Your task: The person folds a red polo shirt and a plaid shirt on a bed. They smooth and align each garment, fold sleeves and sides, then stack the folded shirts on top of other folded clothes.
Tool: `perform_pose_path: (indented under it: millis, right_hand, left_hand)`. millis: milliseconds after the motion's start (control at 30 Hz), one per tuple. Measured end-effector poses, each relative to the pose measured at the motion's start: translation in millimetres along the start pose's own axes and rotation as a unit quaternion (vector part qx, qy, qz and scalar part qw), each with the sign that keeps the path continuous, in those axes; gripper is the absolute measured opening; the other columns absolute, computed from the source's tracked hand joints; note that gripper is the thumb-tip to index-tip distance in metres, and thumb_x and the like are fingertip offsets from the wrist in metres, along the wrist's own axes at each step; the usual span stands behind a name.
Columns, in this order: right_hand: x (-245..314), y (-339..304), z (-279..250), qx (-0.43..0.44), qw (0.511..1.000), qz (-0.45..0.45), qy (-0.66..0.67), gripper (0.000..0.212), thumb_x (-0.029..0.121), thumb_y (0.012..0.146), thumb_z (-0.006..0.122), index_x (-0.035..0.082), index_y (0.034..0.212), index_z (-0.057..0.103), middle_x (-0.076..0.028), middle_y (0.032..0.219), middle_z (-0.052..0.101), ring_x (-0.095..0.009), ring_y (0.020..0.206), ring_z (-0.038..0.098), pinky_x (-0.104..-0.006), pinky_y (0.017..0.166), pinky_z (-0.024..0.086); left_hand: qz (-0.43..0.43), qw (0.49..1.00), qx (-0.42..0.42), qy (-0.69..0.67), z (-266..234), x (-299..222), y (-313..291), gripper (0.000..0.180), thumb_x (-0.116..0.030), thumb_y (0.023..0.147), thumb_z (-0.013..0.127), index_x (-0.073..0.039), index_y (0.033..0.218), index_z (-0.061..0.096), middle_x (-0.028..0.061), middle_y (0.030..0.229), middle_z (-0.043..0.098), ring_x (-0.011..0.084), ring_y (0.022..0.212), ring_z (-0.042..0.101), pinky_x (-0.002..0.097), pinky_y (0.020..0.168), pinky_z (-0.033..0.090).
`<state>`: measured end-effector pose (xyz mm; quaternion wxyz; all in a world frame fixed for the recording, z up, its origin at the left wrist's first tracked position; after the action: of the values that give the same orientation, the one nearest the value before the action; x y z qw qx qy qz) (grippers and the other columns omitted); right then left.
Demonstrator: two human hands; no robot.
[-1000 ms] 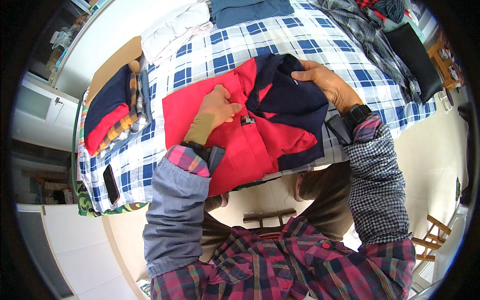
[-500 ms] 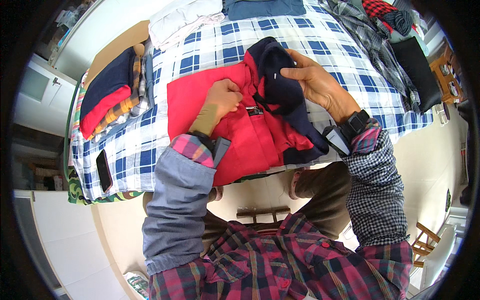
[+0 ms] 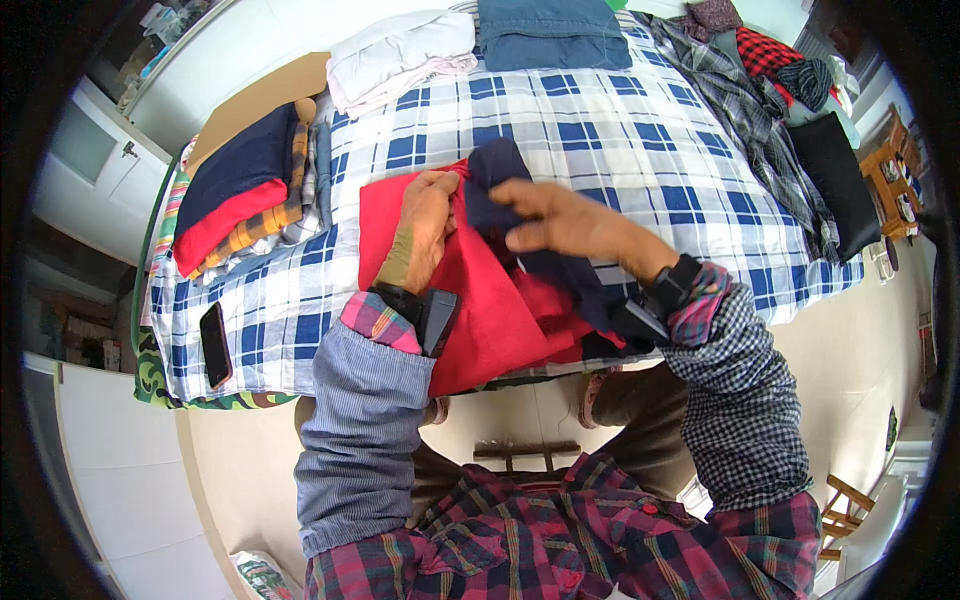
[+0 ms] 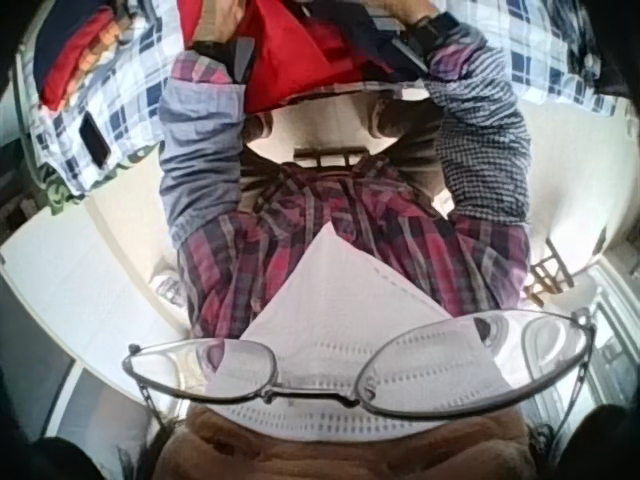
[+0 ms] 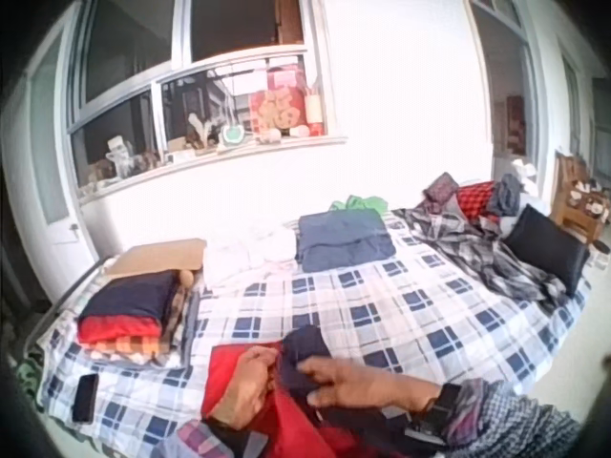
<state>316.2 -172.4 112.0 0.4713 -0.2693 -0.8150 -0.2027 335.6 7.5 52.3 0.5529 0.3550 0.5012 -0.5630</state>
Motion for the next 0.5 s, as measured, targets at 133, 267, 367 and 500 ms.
perform_pose_path:
  millis: [133, 267, 367, 500]
  right_hand:
    - [-17.9, -3.3, 28.6, 0.133, 0.987, 0.083, -0.021, 0.048, 0.008, 0.088, 0.071, -0.004, 0.132, 0.056, -0.015, 0.108, 0.066, -0.024, 0.085, 0.069, -0.0339, 0.059, 0.056]
    - [-13.2, 27.7, 26.0, 0.161, 0.984, 0.068, -0.015, 0.028, 0.010, 0.083, 0.068, -0.004, 0.107, 0.064, -0.010, 0.079, 0.063, -0.021, 0.062, 0.062, -0.0329, 0.051, 0.050]
    - [-32.2, 60.4, 5.7, 0.010, 0.980, 0.182, 0.080, 0.014, 0.013, 0.086, 0.066, 0.002, 0.096, 0.066, -0.005, 0.077, 0.061, -0.018, 0.061, 0.059, -0.0314, 0.052, 0.048]
    - [-57.2, 69.0, 34.9, -0.043, 0.924, 0.193, 0.327, 0.014, 0.011, 0.094, 0.061, 0.002, 0.103, 0.067, -0.004, 0.092, 0.067, -0.018, 0.080, 0.064, -0.0310, 0.063, 0.051]
  left_hand:
    - [0.034, 0.996, -0.042, -0.067, -10.4, -18.9, -4.1, 0.013, -0.014, 0.104, 0.053, -0.005, 0.109, 0.061, 0.0038, 0.089, 0.066, 0.0147, 0.077, 0.065, 0.0313, 0.078, 0.058]
    - [0.158, 0.981, 0.033, 0.106, 15.3, -46.3, -12.2, 0.011, -0.012, 0.101, 0.062, -0.001, 0.103, 0.066, 0.0024, 0.089, 0.066, 0.0087, 0.075, 0.060, 0.0233, 0.072, 0.050]
    - [0.232, 0.943, 0.078, 0.226, 32.2, -56.8, -17.1, 0.009, -0.007, 0.098, 0.064, 0.001, 0.100, 0.066, 0.0020, 0.090, 0.068, 0.0070, 0.075, 0.059, 0.0223, 0.069, 0.048]
    - [0.241, 0.908, 0.025, 0.343, 28.8, -54.7, -29.9, 0.016, 0.000, 0.092, 0.065, -0.002, 0.108, 0.065, 0.0030, 0.084, 0.066, 0.0104, 0.073, 0.061, 0.0259, 0.068, 0.049]
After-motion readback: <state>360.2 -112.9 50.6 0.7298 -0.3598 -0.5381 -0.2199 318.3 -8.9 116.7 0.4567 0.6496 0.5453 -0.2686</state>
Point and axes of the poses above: each hand's wrist, its own y-axis towards the middle knuckle, its own z-axis out of the palm, x = y × z, the point moved 7 cm from there along y, towards the middle knuckle
